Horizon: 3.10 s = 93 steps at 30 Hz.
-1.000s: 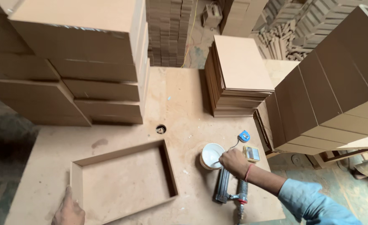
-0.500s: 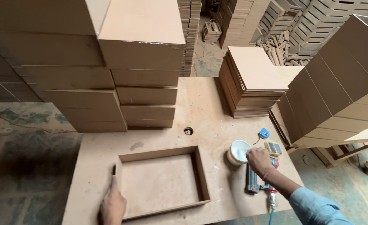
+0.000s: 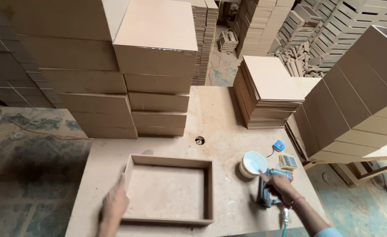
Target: The person applies glue to the edges of a cardboard box frame, places a flat cardboard sheet on top, and secures it using a pneumatic nail gun. The process is repeated for multiple boxes.
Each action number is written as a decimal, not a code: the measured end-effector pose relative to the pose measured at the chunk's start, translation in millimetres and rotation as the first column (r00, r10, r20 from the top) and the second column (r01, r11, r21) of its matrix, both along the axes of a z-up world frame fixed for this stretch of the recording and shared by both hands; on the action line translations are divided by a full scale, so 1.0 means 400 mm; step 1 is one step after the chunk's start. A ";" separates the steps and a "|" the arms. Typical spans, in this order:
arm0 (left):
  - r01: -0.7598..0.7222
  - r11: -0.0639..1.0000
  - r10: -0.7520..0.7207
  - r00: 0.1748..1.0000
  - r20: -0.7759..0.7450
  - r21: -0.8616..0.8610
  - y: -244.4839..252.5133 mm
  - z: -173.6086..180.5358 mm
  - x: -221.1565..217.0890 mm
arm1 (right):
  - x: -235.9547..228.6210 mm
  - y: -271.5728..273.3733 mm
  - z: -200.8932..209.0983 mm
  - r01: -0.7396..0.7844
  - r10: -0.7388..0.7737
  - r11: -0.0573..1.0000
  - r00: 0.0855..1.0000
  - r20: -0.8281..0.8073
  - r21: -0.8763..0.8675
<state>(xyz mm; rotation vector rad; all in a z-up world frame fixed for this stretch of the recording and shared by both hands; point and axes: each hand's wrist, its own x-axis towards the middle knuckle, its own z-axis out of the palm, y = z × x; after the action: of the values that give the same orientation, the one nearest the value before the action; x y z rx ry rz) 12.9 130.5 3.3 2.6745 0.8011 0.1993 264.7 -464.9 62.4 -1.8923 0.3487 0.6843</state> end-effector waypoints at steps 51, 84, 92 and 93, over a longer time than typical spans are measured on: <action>0.233 0.955 -0.261 0.954 0.145 0.186 -0.335 0.237 -0.311 | -0.418 0.322 -0.154 -0.577 0.642 0.554 -0.163 0.749 -0.600; 0.585 0.793 -0.605 0.788 0.114 0.169 0.012 0.247 -0.266 | -0.889 0.550 -0.128 0.001 0.613 0.773 0.258 0.747 -0.635; 0.787 0.610 -0.737 0.607 -0.298 0.093 0.026 0.257 -0.197 | -0.903 0.662 -0.037 0.014 0.499 0.839 0.381 0.778 -0.544; 0.795 0.595 -0.751 0.603 -0.268 0.121 0.028 0.254 -0.190 | -0.920 0.681 -0.027 -0.032 0.547 0.815 0.374 0.749 -0.579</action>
<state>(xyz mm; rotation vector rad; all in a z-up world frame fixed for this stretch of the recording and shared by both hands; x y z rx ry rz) -63.0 141.8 105.0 3.0049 -0.4614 -0.2097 -103.4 -192.7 51.6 -2.5393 -0.6426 -0.3579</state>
